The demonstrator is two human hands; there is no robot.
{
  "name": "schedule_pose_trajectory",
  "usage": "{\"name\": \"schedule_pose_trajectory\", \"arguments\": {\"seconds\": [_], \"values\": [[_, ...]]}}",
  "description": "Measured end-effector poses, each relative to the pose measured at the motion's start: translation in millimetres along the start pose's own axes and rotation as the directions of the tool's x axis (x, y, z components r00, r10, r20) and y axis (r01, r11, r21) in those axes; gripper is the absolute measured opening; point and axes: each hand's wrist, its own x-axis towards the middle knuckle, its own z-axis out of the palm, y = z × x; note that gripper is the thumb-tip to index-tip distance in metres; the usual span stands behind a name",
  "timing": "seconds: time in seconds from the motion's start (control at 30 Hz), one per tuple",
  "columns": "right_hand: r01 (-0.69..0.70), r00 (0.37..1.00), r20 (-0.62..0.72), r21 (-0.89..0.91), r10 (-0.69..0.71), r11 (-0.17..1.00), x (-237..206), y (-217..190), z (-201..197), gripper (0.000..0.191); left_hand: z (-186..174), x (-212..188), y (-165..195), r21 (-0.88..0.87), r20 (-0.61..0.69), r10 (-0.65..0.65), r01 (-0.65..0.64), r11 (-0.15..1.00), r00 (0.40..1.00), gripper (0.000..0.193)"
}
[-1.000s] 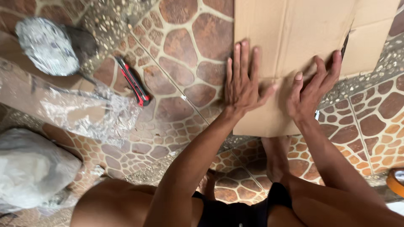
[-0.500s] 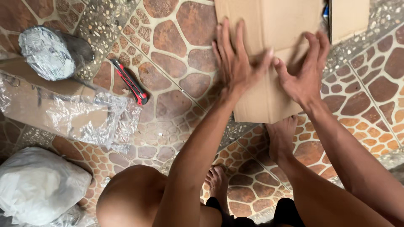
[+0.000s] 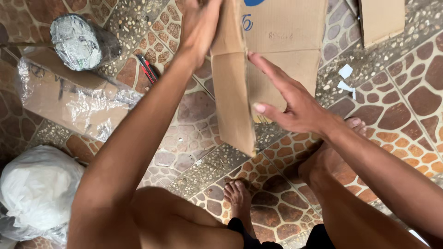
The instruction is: The person sits on the floor and assembles a cardboard box by folding flaps and securing them with a utility knife and tape. They cut the cardboard to fit a wrapped cylindrical object, then fold and tape the flaps to enclose it.
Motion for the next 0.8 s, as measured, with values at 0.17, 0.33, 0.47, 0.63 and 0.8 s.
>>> {"name": "schedule_pose_trajectory", "arguments": {"seconds": [0.17,0.33,0.47,0.63,0.8], "values": [[-0.456,0.858,-0.396,-0.298,0.326,0.839,5.6,61.3,-28.7,0.105,8.7,-68.5,28.9,0.239,0.08,0.13,-0.146,0.96,0.988,0.133],[-0.388,0.784,-0.4,0.281,0.475,0.878,25.2,88.6,-40.0,0.099,9.2,-62.4,26.0,0.465,0.025,-0.136,0.109,0.878,0.99,0.134],[-0.482,0.759,-0.324,0.303,0.565,0.822,31.3,58.8,-61.4,0.047,-22.8,-58.2,1.9,0.153,0.095,-0.191,0.175,0.973,0.977,0.119],[-0.273,0.901,-0.254,0.299,0.352,0.914,42.4,21.9,-116.4,0.035,-2.0,-52.0,-34.7,-0.234,0.087,-0.121,0.138,0.962,0.989,0.094],[-0.319,0.942,-0.027,0.223,0.333,0.921,61.7,-8.6,-139.0,0.065,53.0,-47.4,-38.0,-0.059,0.056,-0.296,0.299,0.952,0.954,0.07]]}}
